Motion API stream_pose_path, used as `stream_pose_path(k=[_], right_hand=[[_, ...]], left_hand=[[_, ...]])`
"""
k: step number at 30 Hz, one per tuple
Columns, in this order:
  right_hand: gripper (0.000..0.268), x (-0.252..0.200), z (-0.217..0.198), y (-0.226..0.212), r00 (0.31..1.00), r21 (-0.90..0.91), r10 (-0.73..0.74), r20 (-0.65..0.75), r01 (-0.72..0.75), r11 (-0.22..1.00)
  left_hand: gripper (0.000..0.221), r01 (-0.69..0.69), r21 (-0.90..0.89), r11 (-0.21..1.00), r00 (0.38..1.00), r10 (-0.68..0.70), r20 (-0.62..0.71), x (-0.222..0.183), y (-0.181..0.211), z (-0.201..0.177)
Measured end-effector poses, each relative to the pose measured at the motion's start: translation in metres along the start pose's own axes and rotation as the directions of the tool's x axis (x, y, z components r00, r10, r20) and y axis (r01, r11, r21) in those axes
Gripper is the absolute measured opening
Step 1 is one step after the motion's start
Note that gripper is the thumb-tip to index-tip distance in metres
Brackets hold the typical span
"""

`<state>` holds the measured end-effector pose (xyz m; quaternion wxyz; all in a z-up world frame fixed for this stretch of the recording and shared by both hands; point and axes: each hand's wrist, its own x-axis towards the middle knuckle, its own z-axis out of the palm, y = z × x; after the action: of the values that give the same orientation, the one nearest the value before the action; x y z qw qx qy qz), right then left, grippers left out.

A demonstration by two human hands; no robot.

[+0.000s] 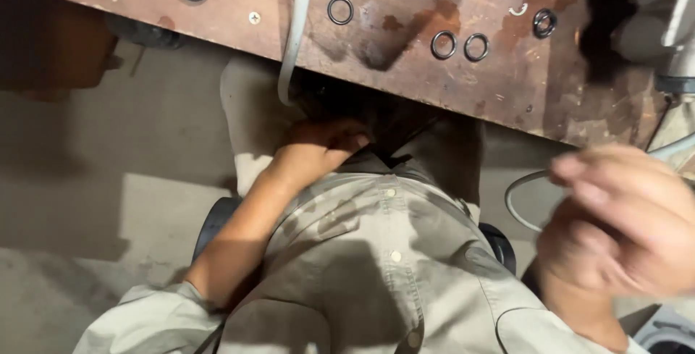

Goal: Selecting and installing rubber O-ring seals into a metal mechanical component on a workbench.

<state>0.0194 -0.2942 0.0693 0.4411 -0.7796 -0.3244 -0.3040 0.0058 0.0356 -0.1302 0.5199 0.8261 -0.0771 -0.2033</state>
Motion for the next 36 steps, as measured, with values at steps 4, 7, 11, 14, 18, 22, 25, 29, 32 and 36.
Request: stream_pose_path(k=[4, 7, 11, 14, 18, 22, 25, 29, 32, 36], right_hand=[[0.037, 0.024, 0.049, 0.009, 0.972, -0.152, 0.085, 0.220, -0.052, 0.987], [0.033, 0.027, 0.061, 0.015, 0.957, -0.263, 0.147, 0.251, -0.078, 0.962], [0.030, 0.029, 0.062, 0.020, 0.954, -0.308, 0.148, 0.260, -0.064, 0.949], [0.026, 0.029, 0.060, 0.023, 0.947, -0.313, 0.177, 0.270, -0.087, 0.946], [0.027, 0.037, 0.061, 0.018, 0.932, -0.337, 0.227, 0.281, -0.126, 0.933], [0.026, 0.047, 0.062, 0.015, 0.928, -0.329, 0.245, 0.280, -0.147, 0.933], [0.025, 0.052, 0.062, 0.011, 0.921, -0.347, 0.273, 0.279, -0.168, 0.923], [0.023, 0.057, 0.068, 0.006, 0.908, -0.411, 0.319, 0.270, -0.191, 0.891], [0.030, 0.070, 0.074, -0.008, 0.856, -0.473, 0.433, 0.282, -0.269, 0.839], [0.022, 0.084, 0.087, -0.013, 0.848, -0.523, 0.419, 0.324, -0.208, 0.826]], left_hand=[[0.054, 0.196, 0.259, 0.946, 0.930, -0.264, 0.257, 0.030, -0.023, -0.002], [0.061, 0.180, 0.302, 0.936, 0.939, -0.254, 0.230, 0.043, -0.050, 0.013], [0.057, 0.289, 0.116, 0.950, 0.946, -0.302, 0.118, 0.046, -0.092, 0.035], [0.055, 0.308, 0.137, 0.941, 0.934, -0.327, 0.145, 0.047, -0.100, 0.034], [0.054, 0.334, 0.170, 0.927, 0.917, -0.361, 0.168, 0.045, -0.105, 0.033], [0.052, 0.363, 0.220, 0.906, 0.895, -0.404, 0.187, 0.046, -0.105, 0.032], [0.051, 0.385, 0.264, 0.885, 0.876, -0.440, 0.198, 0.044, -0.108, 0.028], [0.051, 0.430, 0.310, 0.848, 0.845, -0.499, 0.194, 0.040, -0.113, 0.029], [0.051, 0.482, 0.324, 0.814, 0.820, -0.549, 0.160, 0.038, -0.124, 0.024], [0.058, -0.312, 0.702, 0.640, 0.944, 0.290, 0.155, 0.033, -0.159, 0.039]])
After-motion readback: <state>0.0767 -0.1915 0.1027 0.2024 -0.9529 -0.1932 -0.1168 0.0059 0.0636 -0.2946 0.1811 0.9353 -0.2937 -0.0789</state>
